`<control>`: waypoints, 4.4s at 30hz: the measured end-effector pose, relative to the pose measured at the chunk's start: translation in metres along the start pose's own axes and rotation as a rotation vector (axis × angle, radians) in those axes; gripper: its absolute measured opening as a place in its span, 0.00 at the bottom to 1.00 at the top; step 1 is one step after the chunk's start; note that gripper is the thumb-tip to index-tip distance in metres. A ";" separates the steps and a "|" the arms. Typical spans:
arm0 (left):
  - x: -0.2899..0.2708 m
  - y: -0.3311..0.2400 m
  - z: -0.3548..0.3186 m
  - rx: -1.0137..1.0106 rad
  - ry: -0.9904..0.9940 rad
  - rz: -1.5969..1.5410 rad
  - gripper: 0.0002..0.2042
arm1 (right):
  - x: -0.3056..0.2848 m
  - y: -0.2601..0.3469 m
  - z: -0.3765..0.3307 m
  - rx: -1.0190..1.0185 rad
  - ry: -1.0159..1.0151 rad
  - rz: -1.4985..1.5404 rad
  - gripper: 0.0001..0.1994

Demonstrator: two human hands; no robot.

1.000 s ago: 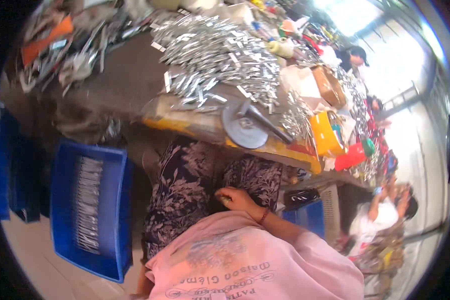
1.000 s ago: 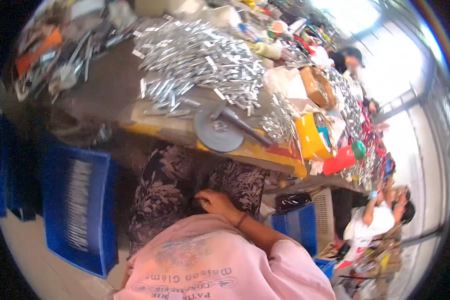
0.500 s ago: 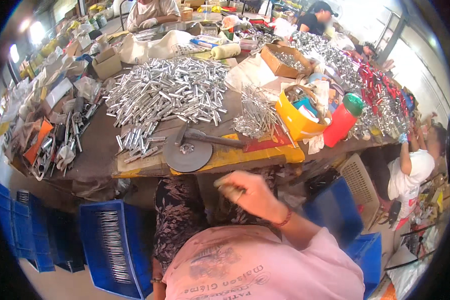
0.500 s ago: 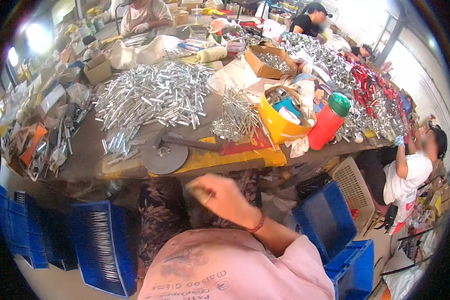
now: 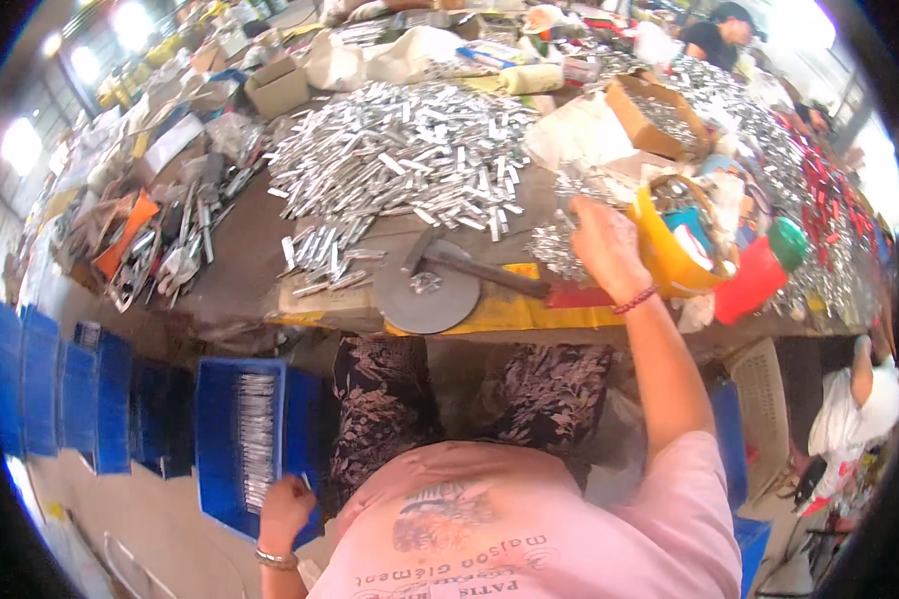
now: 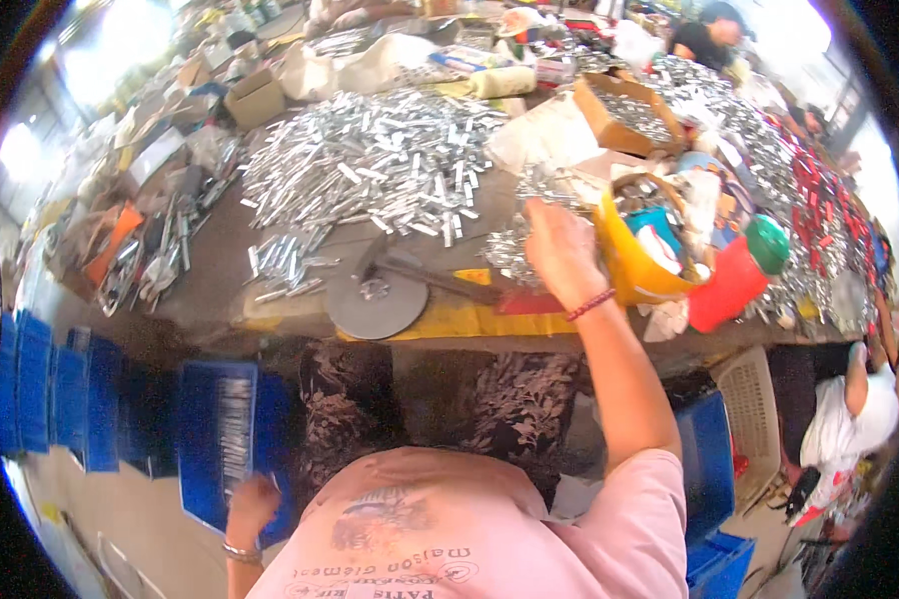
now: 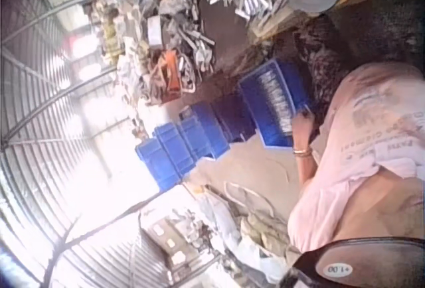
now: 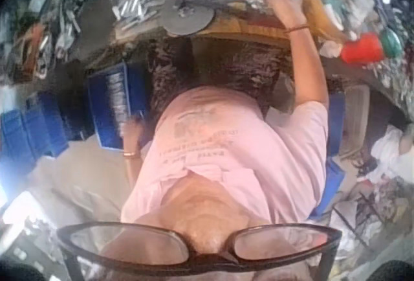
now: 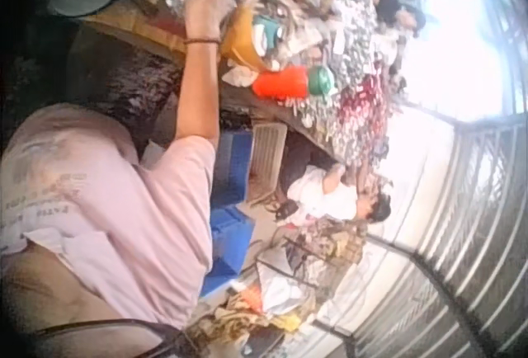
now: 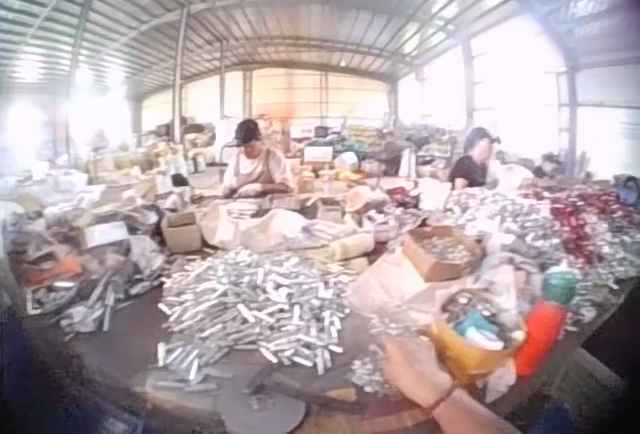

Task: The person assembles metal components by fitting pins into metal sleeves on a round metal plate, hammering them with a hammer, and placing the assembled pieces into a blue plastic container.

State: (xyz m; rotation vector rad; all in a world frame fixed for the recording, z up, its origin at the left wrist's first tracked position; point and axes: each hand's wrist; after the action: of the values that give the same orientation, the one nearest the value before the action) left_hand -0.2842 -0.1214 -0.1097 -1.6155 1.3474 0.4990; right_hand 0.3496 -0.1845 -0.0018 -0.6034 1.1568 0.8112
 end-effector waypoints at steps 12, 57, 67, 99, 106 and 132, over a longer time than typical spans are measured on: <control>-0.102 -0.254 0.065 0.922 -0.163 -0.141 0.08 | -0.055 0.060 -0.035 -0.158 -0.092 0.446 0.11; -0.049 -0.297 0.125 1.020 -0.034 -0.551 0.09 | -0.021 0.144 -0.058 -0.588 -0.188 0.434 0.04; -0.050 -0.298 0.118 1.000 -0.061 -0.552 0.09 | -0.031 0.071 -0.044 -0.181 -0.240 0.325 0.07; -0.052 -0.296 0.121 1.101 -0.162 -0.440 0.07 | -0.012 0.169 -0.060 -0.385 -0.177 0.782 0.11; -0.050 -0.292 0.122 1.079 -0.148 -0.458 0.09 | -0.011 0.170 -0.058 -0.411 -0.184 0.659 0.09; -0.052 -0.294 0.122 1.077 -0.101 -0.459 0.07 | -0.068 0.121 -0.073 -0.306 -0.099 0.487 0.19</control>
State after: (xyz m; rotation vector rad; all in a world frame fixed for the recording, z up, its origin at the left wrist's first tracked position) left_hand -0.0003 -0.0049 -0.0102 -0.9000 0.8503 -0.3869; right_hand 0.1981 -0.1871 0.0397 -0.5283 1.1106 1.4371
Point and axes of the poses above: each hand's wrist, its own z-axis towards the middle knuckle, its own x-axis out of the palm, y = z × x, and after that the axes turned 9 degrees about -z, right-handed
